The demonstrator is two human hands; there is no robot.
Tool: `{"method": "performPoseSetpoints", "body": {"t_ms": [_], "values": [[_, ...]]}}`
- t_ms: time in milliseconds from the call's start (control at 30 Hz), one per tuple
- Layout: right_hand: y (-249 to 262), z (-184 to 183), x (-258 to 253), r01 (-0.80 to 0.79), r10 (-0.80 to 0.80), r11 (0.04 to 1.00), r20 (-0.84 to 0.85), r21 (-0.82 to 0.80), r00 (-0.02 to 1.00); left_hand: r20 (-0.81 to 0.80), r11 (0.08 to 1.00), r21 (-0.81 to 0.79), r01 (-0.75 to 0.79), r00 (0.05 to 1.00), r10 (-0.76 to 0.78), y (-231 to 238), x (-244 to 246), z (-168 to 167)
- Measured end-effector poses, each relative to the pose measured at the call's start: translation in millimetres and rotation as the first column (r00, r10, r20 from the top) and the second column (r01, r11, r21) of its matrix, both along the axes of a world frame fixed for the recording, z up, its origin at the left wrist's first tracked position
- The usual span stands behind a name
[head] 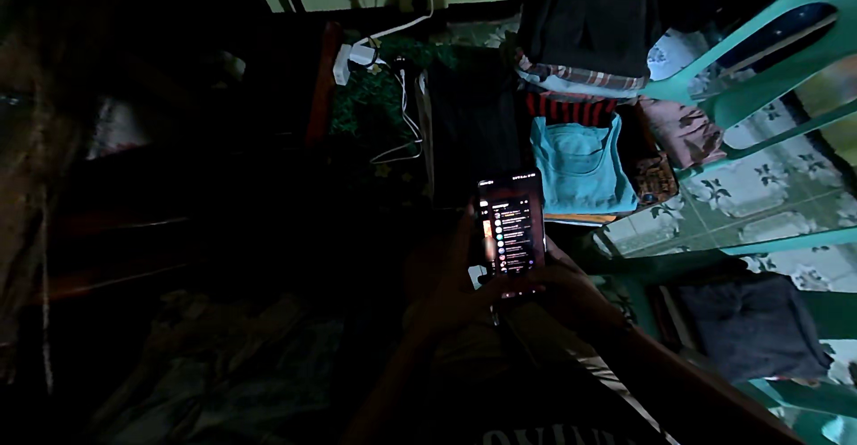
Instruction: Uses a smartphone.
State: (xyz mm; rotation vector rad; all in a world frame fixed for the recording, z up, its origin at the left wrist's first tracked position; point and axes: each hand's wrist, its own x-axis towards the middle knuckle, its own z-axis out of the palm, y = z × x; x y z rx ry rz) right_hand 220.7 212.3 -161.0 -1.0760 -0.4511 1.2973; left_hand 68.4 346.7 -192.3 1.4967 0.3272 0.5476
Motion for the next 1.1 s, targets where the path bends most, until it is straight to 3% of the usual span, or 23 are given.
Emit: {"method": "performPoseSetpoints", "body": {"t_ms": [133, 267, 767, 967, 1100], "values": [[-1.8, -5.6, -1.6, -0.063, 0.062, 0.998, 0.059, -0.001, 0.996, 0.031, 0.995, -0.066, -0.075, 0.997, 0.077, 1.8, 0.0, 2.4], [-0.8, -5.7, -6.1, -0.060, 0.062, 0.998, 0.061, -0.023, 0.996, 0.011, 0.992, -0.014, -0.129, 0.992, 0.129, 1.2, 1.8, 4.6], [-2.5, -5.5, -8.3, -0.059, 0.064, 0.997, 0.094, -0.058, 0.993, -0.028, 0.986, 0.040, -0.163, 0.986, 0.164, -0.6, 4.7, 9.2], [-4.0, -5.4, -9.6, -0.057, 0.061, 0.996, 0.064, -0.063, 0.996, -0.026, 0.974, 0.021, -0.225, 0.974, 0.226, 1.4, -0.6, 7.9], [-3.9, -7.2, -10.0, -0.055, 0.057, 0.998, 0.050, -0.041, 0.997, 0.052, 0.982, -0.078, -0.171, 0.983, 0.176, 0.8, -1.5, 12.9]]}}
